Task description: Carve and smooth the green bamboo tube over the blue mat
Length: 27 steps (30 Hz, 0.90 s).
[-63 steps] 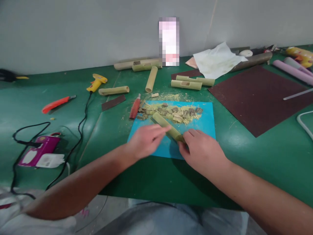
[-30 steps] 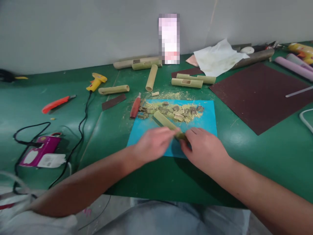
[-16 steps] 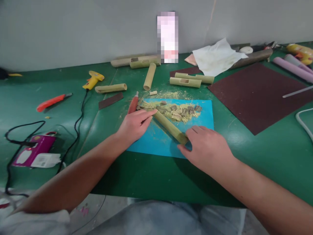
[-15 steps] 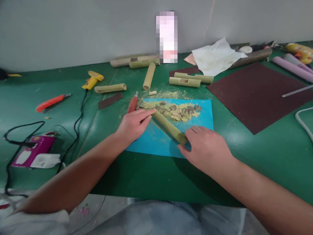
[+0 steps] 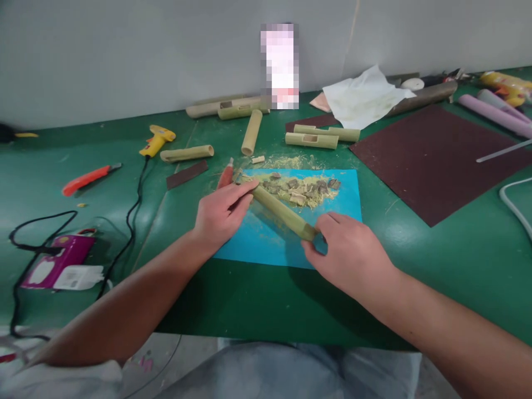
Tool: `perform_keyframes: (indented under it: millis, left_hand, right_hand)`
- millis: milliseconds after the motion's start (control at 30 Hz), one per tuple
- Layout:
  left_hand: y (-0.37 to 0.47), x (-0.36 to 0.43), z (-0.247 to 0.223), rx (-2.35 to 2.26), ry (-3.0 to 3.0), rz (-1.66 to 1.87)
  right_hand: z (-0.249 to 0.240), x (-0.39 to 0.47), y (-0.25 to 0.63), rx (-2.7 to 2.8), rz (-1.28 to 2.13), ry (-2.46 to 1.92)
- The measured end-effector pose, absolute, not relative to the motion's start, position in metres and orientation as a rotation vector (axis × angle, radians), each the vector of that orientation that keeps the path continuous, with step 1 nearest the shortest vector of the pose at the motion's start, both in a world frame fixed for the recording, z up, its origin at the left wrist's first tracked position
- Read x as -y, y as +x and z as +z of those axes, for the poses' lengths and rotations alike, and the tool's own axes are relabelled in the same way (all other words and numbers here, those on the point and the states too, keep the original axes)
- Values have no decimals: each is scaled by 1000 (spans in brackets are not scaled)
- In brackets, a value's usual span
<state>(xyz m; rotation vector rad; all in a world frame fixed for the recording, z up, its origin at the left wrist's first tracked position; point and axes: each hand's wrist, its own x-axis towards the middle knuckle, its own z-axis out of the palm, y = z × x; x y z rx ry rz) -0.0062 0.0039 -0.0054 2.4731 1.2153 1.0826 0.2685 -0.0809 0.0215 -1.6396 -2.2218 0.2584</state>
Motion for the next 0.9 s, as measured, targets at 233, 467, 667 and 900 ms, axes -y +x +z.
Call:
perform_keyframes:
  millis: [233,467,667,900]
  left_hand:
    - [2,-9,-9,-1189,2524,1057]
    - [17,9,-13,-1161,2484,871]
    - [28,30,-12,-928,2660,626]
    - [27,28,-10,-908,2683,643]
  right_hand:
    - [13,77,263,2187,221,-1663]
    - [4,75,258,2229,257,-1729]
    - [4,76,261,2235,276,-1716]
    - [6,75,260,2230,305,-1747]
